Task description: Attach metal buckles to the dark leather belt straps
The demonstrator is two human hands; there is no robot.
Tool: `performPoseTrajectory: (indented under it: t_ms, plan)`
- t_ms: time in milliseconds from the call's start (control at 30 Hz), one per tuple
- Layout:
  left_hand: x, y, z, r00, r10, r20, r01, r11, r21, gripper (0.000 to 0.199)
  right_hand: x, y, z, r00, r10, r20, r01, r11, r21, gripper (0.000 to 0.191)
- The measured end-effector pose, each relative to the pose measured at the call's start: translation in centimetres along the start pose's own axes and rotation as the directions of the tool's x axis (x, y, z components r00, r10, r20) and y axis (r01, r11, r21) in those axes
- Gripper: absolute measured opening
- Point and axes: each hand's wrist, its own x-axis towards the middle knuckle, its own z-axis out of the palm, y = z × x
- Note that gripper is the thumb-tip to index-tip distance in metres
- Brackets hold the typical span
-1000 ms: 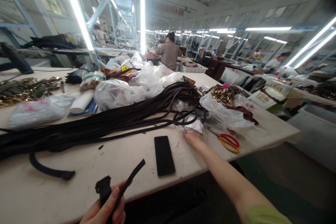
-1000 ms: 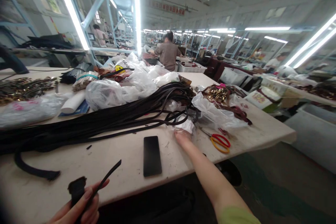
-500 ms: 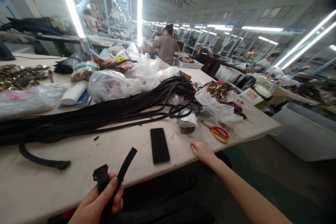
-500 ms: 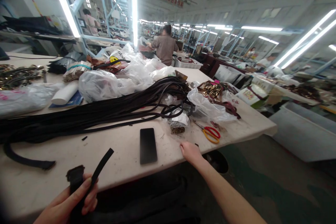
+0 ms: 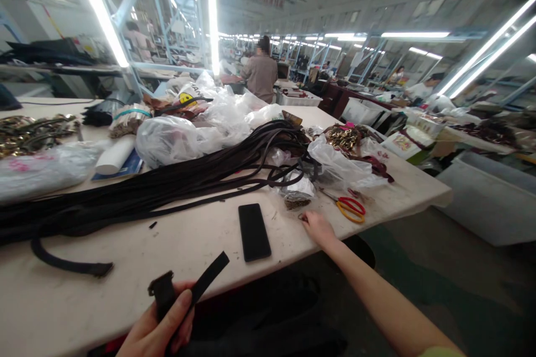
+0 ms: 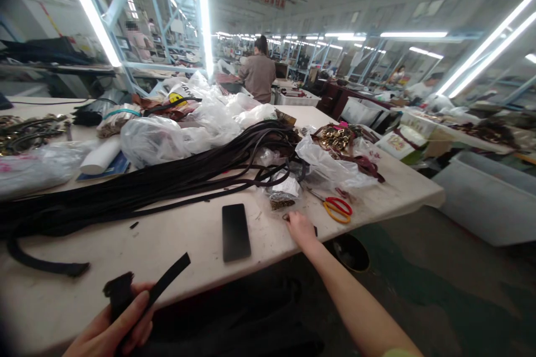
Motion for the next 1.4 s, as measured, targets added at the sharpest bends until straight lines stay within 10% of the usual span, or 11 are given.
performPoseTrajectory:
  t_ms: [333, 467, 600, 700, 900, 1100, 1267, 1400]
  plan:
    - [0.1, -0.5, 0.4, 0.994, -0.017, 0.109, -0.001, 0.987, 0.160, 0.052, -2.1, -3.5, -2.1, 0.992, -0.117, 0.053, 0.080, 0.886, 0.456, 0.007]
    - [0.1, -0.2, 1.1, 0.994, 0.022, 0.110, -0.030, 0.997, 0.068, 0.044, -6.1, -10.2, -4.0, 0.940, -0.337, 0.049, 0.196, 0.651, 0.734, 0.023]
    - [0.3, 0.0, 1.8, 0.988, 0.003, 0.157, 0.021, 0.988, -0.151, 0.035, -9.5, -15.7, -6.3, 0.883, -0.455, 0.119, -0.021, 0.215, 0.976, 0.028]
    - [0.3, -0.2, 1.4, 0.965, -0.012, 0.262, 0.077, 0.969, -0.237, 0.029, -10.5, -17.4, -6.9, 0.849, -0.504, 0.157, -0.140, 0.073, 0.988, 0.028]
    - [0.0, -0.5, 0.8, 0.935, -0.043, 0.351, 0.113, 0.977, -0.182, 0.025, -11.2, -17.5, -6.0, 0.756, -0.616, 0.223, -0.125, 0.199, 0.972, 0.027]
    - [0.2, 0.9, 2.7, 0.938, 0.054, 0.342, -0.056, 0.998, -0.005, 0.029, -11.8, -17.2, -6.9, 0.768, -0.636, -0.074, 0.258, 0.202, 0.945, 0.026]
    - [0.3, 2.0, 3.2, 0.906, 0.338, 0.254, -0.413, 0.836, 0.361, 0.032, -11.8, -17.0, -9.5, 0.803, -0.594, 0.046, -0.156, -0.136, 0.978, 0.021]
    - [0.3, 2.9, 3.1, 0.843, 0.471, 0.260, -0.514, 0.562, 0.648, 0.033, -12.0, -17.1, -11.0, 0.694, -0.678, 0.243, -0.269, 0.069, 0.961, 0.027]
